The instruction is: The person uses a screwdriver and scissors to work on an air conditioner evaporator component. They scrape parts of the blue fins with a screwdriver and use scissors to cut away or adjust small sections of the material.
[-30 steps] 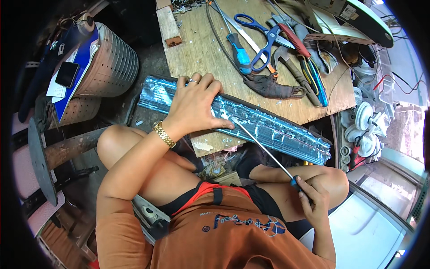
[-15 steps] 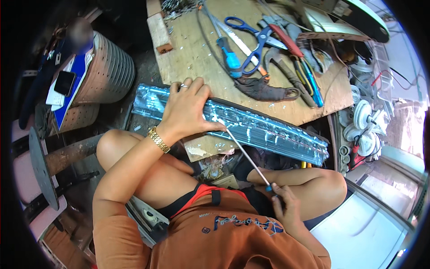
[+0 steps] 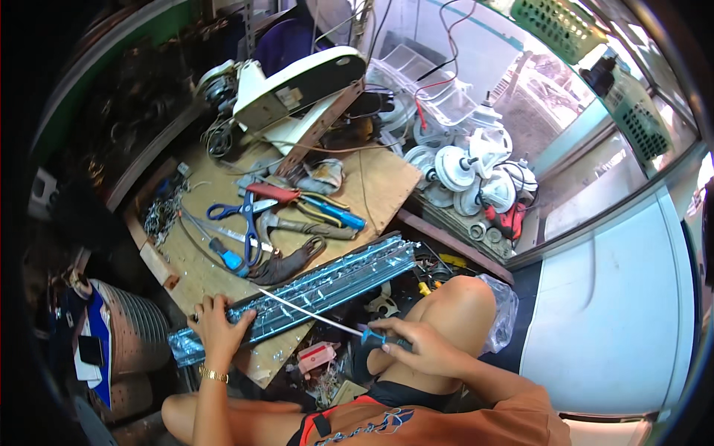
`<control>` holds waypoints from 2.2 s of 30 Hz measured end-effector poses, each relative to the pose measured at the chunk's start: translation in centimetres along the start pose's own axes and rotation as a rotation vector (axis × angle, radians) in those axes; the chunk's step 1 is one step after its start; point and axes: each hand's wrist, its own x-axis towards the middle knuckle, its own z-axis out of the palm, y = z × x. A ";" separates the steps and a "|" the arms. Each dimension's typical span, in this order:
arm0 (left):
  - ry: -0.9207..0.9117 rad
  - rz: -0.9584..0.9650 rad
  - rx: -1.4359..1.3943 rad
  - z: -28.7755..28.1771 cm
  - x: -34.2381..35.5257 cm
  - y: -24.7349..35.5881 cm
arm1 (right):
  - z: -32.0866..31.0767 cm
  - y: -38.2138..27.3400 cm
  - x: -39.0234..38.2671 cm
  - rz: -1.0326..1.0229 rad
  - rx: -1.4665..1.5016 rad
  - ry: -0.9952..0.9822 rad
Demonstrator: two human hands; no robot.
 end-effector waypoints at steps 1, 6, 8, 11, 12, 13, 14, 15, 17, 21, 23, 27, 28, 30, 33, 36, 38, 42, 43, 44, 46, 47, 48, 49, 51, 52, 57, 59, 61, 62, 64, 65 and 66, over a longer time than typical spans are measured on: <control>0.018 -0.004 0.020 0.1 -0.2 0.4 | -0.9 -0.4 0.0 -0.035 -0.083 0.040; 0.086 0.054 0.032 0.6 -0.4 0.7 | -2.7 0.8 3.0 -0.233 -0.091 0.250; 0.141 0.072 0.042 0.7 -0.5 -0.7 | -3.0 0.3 4.5 -0.260 -0.209 0.264; 0.160 0.026 -0.024 1.5 -0.3 -3.0 | -2.1 0.9 6.3 -0.249 -0.353 0.302; 0.116 0.018 -0.184 1.3 0.3 -2.6 | -2.1 2.6 6.7 -0.303 -0.412 0.295; 0.222 0.041 -0.246 1.7 0.5 -3.4 | -2.0 2.1 6.9 -0.311 -0.434 0.260; 0.281 0.086 -0.361 1.2 0.7 -3.8 | -2.3 2.1 7.1 -0.334 -0.460 0.207; 0.354 0.136 -0.481 0.3 0.9 -4.3 | -2.4 1.0 7.1 -0.334 -0.483 0.190; 0.464 0.070 -0.241 -1.5 0.5 -5.9 | -2.1 -0.8 7.0 -0.282 -0.476 0.189; 0.450 -0.065 -0.184 -3.6 -1.5 -11.4 | -1.6 -4.1 7.8 -0.273 -0.406 0.052; 0.313 -0.058 -0.086 -4.3 -2.4 -12.2 | -1.0 -4.6 8.4 -0.299 -0.366 0.027; 0.133 0.029 -0.078 -2.7 -3.5 -12.1 | 0.2 -5.5 9.5 -0.350 -0.461 -0.177; 0.151 0.019 -0.110 -2.6 -3.2 -11.8 | 0.2 -6.0 9.6 -0.356 -0.549 -0.215; 0.120 0.008 -0.114 -2.6 -3.1 -11.1 | 0.5 -6.2 9.9 -0.391 -0.644 -0.250; 0.093 0.001 -0.107 -2.9 -3.1 -10.6 | 0.0 -8.4 9.9 -0.300 -0.699 -0.335; 0.041 -0.019 -0.080 -3.1 -2.7 -10.6 | -0.4 -9.1 9.9 -0.238 -0.721 -0.328; 0.006 -0.022 -0.070 -3.2 -2.6 -10.8 | -0.2 -9.6 10.0 -0.210 -0.754 -0.347; -0.054 -0.021 -0.099 -3.6 -2.2 -11.1 | 0.8 -10.0 10.3 -0.145 -0.812 -0.349; -0.048 -0.004 -0.108 -3.6 -2.2 -11.2 | 1.1 -10.1 10.3 -0.141 -0.813 -0.354; -0.042 0.012 -0.117 -3.6 -2.3 -11.2 | 1.3 -10.3 10.2 -0.109 -0.835 -0.355; -0.045 0.010 -0.120 -3.5 -2.3 -11.2 | 1.6 -10.0 9.9 -0.133 -0.889 -0.354; -0.045 0.009 -0.118 -3.5 -2.2 -11.2 | 1.7 -10.3 9.9 -0.129 -0.891 -0.359; -0.051 0.005 -0.119 -3.6 -2.2 -11.2 | 1.8 -10.6 10.0 -0.137 -0.950 -0.375; -0.057 0.007 -0.121 -3.7 -2.2 -11.2 | 2.0 -10.8 10.1 -0.147 -1.008 -0.392; -0.068 0.005 -0.126 -4.0 -2.2 -11.1 | 2.6 -10.9 10.3 -0.164 -1.022 -0.413; -0.072 0.002 -0.122 -4.1 -2.2 -11.0 | 2.9 -11.0 10.3 -0.183 -1.038 -0.426; -0.072 0.002 -0.120 -4.0 -1.8 -10.8 | 6.2 -6.9 8.7 -0.075 -0.629 -0.349; -0.062 -0.004 -0.127 -4.1 -1.8 -10.8 | 6.0 -6.0 8.4 0.006 -0.268 -0.327; -0.108 -0.031 -0.127 -4.0 -2.1 -10.7 | 4.8 -5.9 8.0 -0.036 -0.261 -0.310; -0.058 -0.024 -0.097 -3.7 -2.3 -10.7 | 3.9 -6.4 7.6 0.006 -0.328 -0.273; 0.046 -0.011 -0.059 -3.8 -2.5 -10.3 | 2.6 -6.8 7.0 -0.105 -0.444 -0.199; 0.045 -0.009 -0.059 -3.7 -2.4 -9.8 | 2.4 -6.9 6.7 -0.104 -0.444 -0.198; 0.100 0.043 -0.079 -3.4 -2.3 -9.0 | 2.3 -7.0 6.2 -0.067 -0.452 -0.215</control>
